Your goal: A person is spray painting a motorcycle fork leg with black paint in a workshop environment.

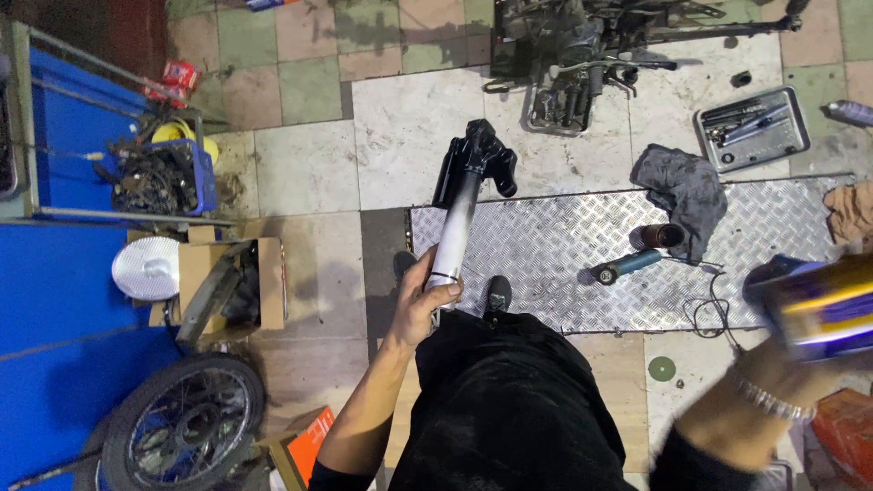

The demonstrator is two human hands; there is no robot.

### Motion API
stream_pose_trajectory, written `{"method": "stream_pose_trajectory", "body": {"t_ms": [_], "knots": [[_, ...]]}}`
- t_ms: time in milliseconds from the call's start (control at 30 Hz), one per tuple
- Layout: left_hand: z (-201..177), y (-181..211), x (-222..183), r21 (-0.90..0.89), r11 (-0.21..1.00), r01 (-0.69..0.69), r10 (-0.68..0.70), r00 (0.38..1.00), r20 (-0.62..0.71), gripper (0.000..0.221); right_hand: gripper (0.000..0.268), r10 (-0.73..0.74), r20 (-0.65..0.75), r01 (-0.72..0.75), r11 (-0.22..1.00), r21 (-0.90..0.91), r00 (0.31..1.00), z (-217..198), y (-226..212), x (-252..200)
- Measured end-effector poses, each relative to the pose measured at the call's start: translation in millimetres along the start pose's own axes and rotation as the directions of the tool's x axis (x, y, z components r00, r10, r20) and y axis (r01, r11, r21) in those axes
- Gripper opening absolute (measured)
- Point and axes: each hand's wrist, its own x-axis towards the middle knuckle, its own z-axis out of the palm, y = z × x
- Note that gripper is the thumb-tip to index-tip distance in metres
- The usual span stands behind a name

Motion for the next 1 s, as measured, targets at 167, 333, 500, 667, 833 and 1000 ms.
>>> {"method": "stream_pose_trajectory", "body": {"t_ms": [167,333,500,667,833,1000], "knots": [[5.8,2.5,4.3,0.014,0.997,0.069,-0.069,0.998,-0.006,0.057,0.059,-0.048,-0.013,0.039,0.609,0.792,0.999,-11.4,-230.1,-17.9],[36.8,32.1,20.2,0.13,0.982,0.139,-0.121,0.983,-0.136,0.047,0.112,-0.267,0.089,0.197,0.863,0.464,0.96,48.3,-244.2,-35.2],[55.2,39.3,32.0,0.314,0.948,-0.054,0.128,0.967,-0.219,0.046,0.113,-0.387,0.131,0.307,0.862,0.404,0.913,84.4,-323.4,-55.1],[67.2,51.9,38.6,0.514,0.856,-0.055,0.248,0.916,-0.316,0.064,0.091,-0.604,0.052,0.562,0.768,0.308,0.796,94.1,-356.0,-39.3],[70.3,65.0,44.8,0.614,0.787,-0.062,0.321,0.891,-0.321,0.073,0.091,-0.692,0.008,0.653,0.686,0.321,0.722,87.7,-398.3,-21.5],[67.3,71.4,48.7,0.612,0.785,-0.1,0.359,0.878,-0.317,0.075,0.088,-0.533,0.445,0.502,0.842,0.198,0.719,95.9,-383.7,-42.5]]}}
